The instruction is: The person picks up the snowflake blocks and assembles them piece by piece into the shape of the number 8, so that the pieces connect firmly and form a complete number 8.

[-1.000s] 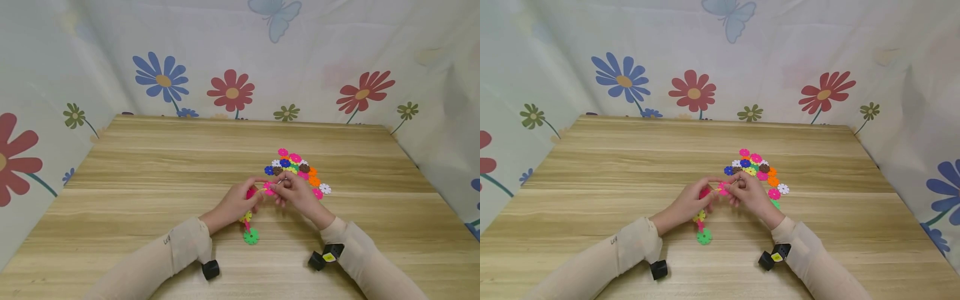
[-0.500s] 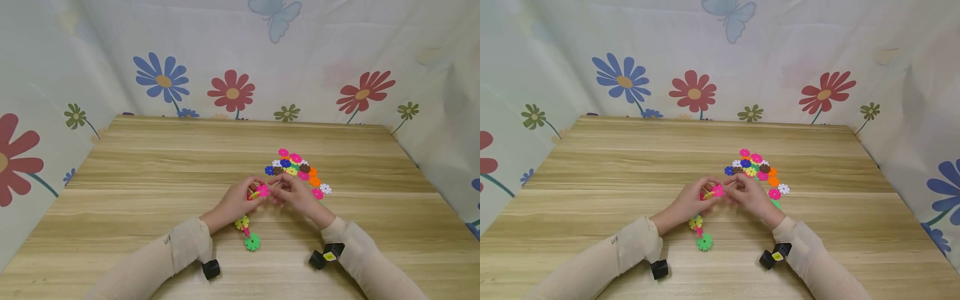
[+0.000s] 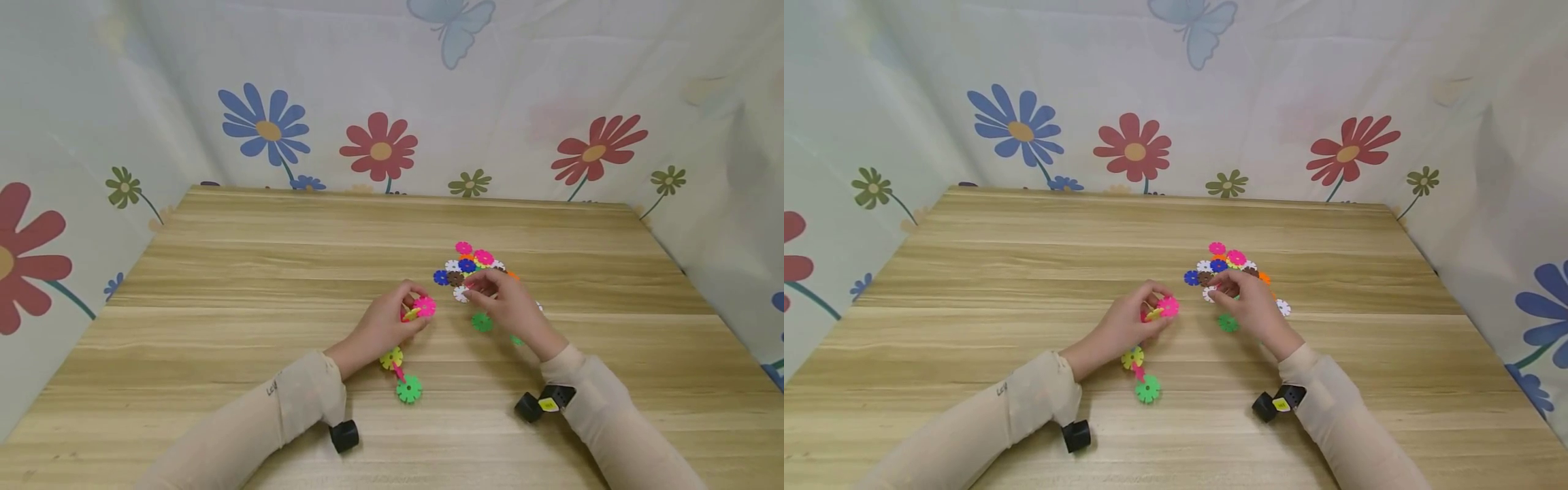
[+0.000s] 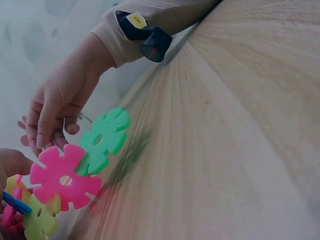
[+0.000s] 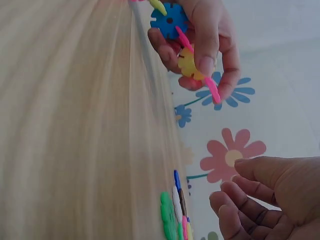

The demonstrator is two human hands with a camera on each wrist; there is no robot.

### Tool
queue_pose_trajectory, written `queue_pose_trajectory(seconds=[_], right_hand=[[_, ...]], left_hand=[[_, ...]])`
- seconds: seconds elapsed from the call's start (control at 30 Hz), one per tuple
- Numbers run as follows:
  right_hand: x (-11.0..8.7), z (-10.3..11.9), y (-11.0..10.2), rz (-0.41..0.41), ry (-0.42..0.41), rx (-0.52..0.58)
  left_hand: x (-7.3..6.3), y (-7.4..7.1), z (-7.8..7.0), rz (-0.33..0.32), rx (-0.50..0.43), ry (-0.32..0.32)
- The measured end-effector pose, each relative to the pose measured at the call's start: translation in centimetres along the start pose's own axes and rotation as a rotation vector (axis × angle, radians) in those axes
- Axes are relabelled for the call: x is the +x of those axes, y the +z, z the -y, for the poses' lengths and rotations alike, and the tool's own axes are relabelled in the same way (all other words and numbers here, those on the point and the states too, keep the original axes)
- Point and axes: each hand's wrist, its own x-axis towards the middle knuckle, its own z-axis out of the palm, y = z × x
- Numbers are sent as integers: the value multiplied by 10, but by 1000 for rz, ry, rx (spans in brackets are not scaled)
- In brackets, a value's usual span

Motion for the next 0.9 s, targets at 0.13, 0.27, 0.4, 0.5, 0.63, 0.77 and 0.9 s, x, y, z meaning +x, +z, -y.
queue_pose_trajectory(seconds=[0.13,0.27,0.4,0.5,0.63,0.77,0.9], right_hand=[[2,-5,-4,-1,-18,-51],[5,-8,-4,10,-23,-99],[9,-11,-1,34,-47,-151],[11,-12,1,45,-59,-174],[15,-14,2,65,-72,-206],[19,-17,5,81,-63,-240],[20,-18,7,80,-57,-243]], left_hand=[[-1,-2,0,-10,12,14],[-2,-4,0,-14,19,30],[-3,-4,2,-15,26,30],[-2,-3,3,-14,39,28],[-2,-2,2,-14,50,29],[-2,-1,1,-10,46,30],[-2,0,1,-9,54,36]])
